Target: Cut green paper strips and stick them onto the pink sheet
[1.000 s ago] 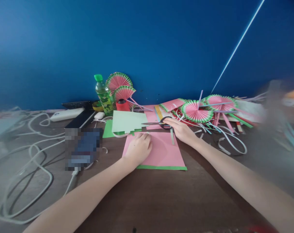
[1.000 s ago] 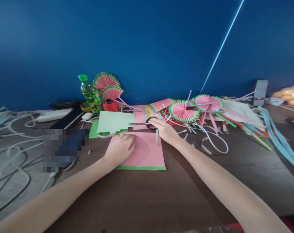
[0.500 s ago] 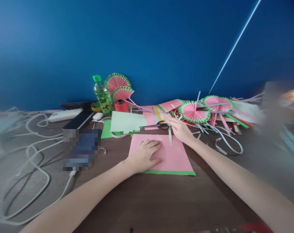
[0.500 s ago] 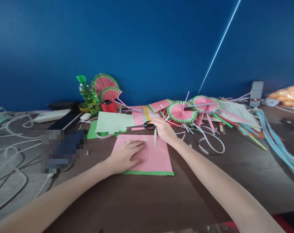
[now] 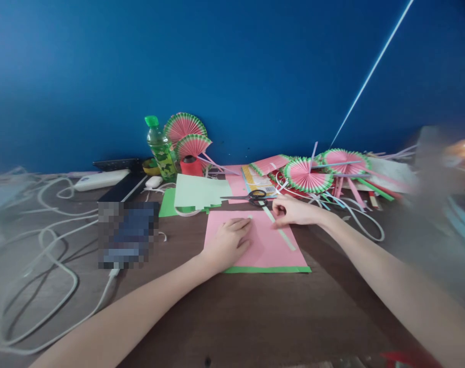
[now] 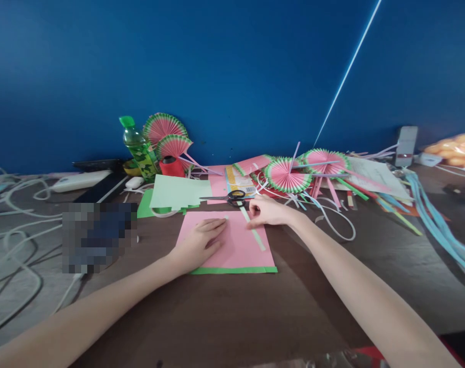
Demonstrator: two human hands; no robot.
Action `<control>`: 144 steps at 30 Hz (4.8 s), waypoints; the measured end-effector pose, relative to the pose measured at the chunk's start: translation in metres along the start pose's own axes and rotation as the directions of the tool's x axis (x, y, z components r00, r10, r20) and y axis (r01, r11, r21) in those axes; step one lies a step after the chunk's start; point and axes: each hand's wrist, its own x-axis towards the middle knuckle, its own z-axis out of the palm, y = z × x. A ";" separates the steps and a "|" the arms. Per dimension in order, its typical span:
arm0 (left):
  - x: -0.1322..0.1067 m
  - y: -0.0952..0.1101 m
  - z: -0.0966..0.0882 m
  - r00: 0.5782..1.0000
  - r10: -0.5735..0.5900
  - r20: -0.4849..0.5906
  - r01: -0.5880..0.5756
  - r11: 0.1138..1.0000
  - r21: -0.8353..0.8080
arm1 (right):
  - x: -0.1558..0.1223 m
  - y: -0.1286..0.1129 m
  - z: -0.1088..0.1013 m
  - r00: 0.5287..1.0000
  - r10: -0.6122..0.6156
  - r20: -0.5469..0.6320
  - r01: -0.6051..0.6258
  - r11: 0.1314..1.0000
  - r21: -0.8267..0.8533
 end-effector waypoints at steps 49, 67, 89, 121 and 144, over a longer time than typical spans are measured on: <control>0.016 -0.059 -0.053 0.979 0.063 0.196 -0.005 0.959 -0.282 | 0.033 -0.058 0.004 0.882 -0.369 0.292 0.345 0.929 0.134; 0.012 -0.047 -0.052 0.951 0.028 0.307 0.037 0.979 -0.202 | 0.036 -0.058 0.002 0.857 -0.297 0.421 0.241 0.953 0.182; 0.009 -0.048 -0.057 0.920 0.005 0.391 0.119 0.949 -0.293 | 0.030 -0.070 0.006 0.889 -0.213 0.405 0.195 0.977 0.086; 0.011 -0.046 -0.058 0.893 0.027 0.449 0.044 0.988 -0.148 | 0.020 -0.076 -0.008 0.847 -0.055 0.528 0.115 0.990 -0.081; 0.010 -0.030 -0.068 0.821 -0.065 0.567 0.098 0.995 -0.027 | 0.012 -0.087 -0.007 0.839 0.055 0.541 0.071 0.975 -0.209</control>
